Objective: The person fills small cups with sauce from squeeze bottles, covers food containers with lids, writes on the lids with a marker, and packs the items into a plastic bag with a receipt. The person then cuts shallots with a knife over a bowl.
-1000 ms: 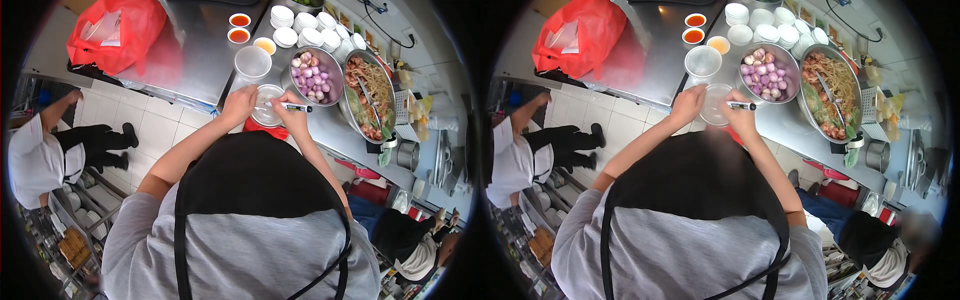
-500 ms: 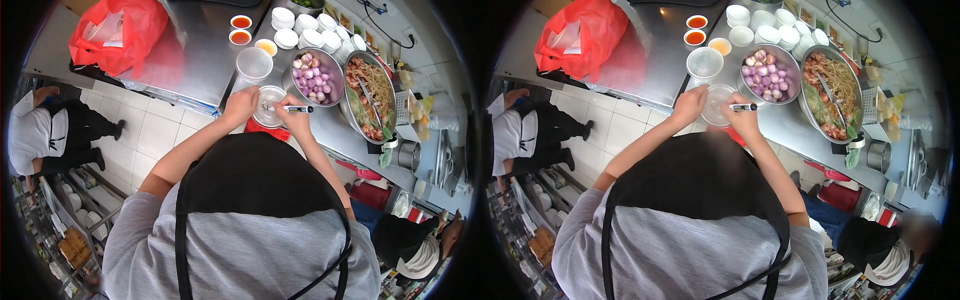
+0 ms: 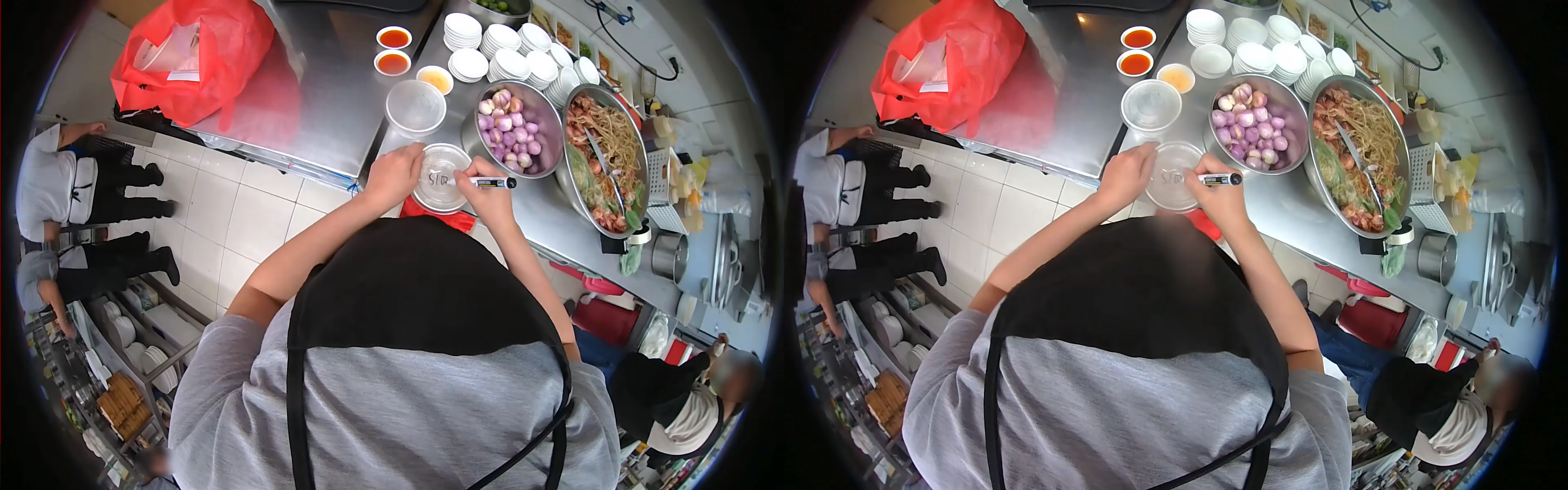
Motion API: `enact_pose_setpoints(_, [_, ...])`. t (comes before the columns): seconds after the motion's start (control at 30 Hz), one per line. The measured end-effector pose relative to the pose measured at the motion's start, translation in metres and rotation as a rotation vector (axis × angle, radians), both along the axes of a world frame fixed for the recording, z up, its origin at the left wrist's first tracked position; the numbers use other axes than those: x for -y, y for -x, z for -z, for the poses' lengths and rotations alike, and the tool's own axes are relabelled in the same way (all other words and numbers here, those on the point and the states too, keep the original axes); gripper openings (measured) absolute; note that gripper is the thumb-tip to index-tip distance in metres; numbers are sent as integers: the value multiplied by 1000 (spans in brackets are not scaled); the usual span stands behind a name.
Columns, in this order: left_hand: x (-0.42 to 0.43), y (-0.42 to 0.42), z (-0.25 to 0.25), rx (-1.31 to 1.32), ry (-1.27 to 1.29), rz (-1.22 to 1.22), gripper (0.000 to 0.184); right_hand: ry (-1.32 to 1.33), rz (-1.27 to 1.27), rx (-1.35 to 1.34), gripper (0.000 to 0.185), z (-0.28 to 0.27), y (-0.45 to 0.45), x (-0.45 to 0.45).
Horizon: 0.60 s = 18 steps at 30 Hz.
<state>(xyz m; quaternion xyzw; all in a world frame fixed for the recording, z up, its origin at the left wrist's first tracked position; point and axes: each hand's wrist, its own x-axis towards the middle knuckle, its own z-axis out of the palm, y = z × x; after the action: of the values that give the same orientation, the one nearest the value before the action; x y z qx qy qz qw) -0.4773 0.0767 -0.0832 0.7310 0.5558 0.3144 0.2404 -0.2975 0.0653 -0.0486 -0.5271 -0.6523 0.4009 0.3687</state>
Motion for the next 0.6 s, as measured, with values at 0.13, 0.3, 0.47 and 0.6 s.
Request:
enact_pose_setpoints(0.13, [0,0,-1,-9,28,6,21,-2,39,3,21,1,-1,-3])
enact_pose_setpoints(0.3, [0,0,0,-4,29,4,21,16,-1,26,22,-2,-3,-2])
enact_pose_setpoints(0.47, [1,-1,1,4,16,-10,20,2,13,49,21,4,-9,-3])
enact_pose_setpoints(0.6, [0,-1,5,-10,10,3,20,-72,60,39,21,4,-12,-3])
